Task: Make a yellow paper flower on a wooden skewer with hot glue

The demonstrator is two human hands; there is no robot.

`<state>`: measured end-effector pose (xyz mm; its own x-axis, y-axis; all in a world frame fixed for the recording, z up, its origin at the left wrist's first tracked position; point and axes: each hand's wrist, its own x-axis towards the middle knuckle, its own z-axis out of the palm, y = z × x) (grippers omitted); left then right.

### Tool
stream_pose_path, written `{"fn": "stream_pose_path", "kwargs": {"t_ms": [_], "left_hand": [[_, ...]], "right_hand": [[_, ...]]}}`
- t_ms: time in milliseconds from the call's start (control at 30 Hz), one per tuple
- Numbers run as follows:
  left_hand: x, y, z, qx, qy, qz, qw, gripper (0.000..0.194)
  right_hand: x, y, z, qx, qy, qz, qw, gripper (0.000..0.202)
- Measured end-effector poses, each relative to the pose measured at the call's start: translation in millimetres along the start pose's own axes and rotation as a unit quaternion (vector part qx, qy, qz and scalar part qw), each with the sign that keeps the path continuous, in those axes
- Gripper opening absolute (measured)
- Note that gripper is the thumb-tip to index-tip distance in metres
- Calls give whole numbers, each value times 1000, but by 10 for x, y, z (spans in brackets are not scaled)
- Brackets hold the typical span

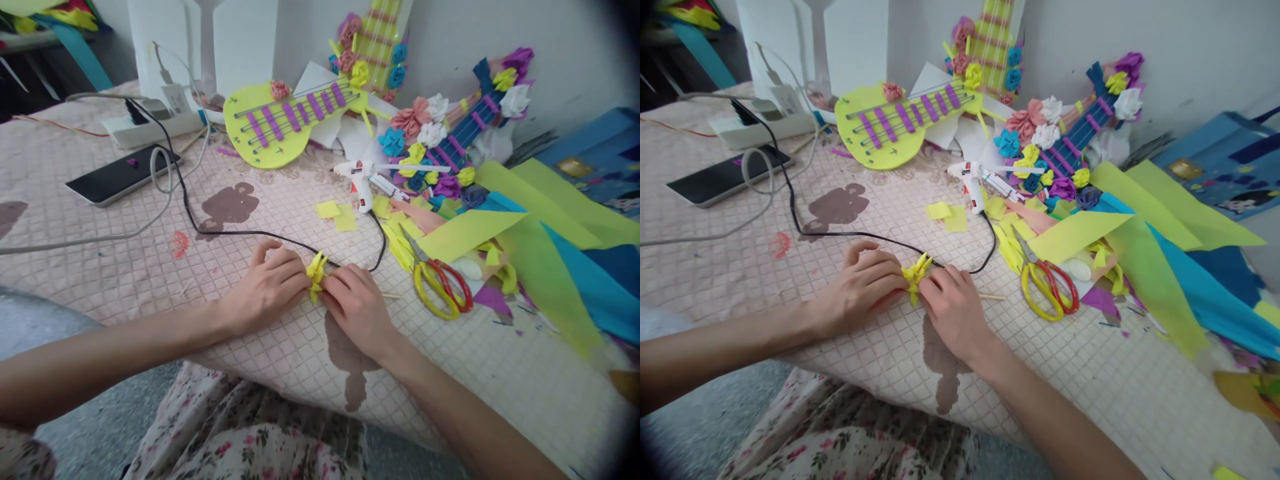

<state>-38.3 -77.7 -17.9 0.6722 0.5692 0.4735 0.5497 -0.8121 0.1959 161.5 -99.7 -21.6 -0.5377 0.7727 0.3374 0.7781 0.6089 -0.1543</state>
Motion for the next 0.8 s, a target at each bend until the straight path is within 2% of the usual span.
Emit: {"fn": "stream_pose_path", "kwargs": {"t_ms": [100, 233, 533, 800], "left_hand": [[-5, 0, 3, -4, -11, 4, 1000, 18], [-10, -4, 15, -5, -9, 3, 1000, 17], [-20, -23, 34, -14, -4, -2, 1000, 14], [-24, -31, 34, -16, -6, 5, 1000, 15]], "right_hand": [[-21, 4, 12, 19, -5, 7, 1000, 19], [-26, 12, 15, 62, 18, 19, 998, 16], [-23, 32, 1, 84, 33, 11, 996, 18], [-19, 21, 22, 32, 25, -6, 999, 23]]}}
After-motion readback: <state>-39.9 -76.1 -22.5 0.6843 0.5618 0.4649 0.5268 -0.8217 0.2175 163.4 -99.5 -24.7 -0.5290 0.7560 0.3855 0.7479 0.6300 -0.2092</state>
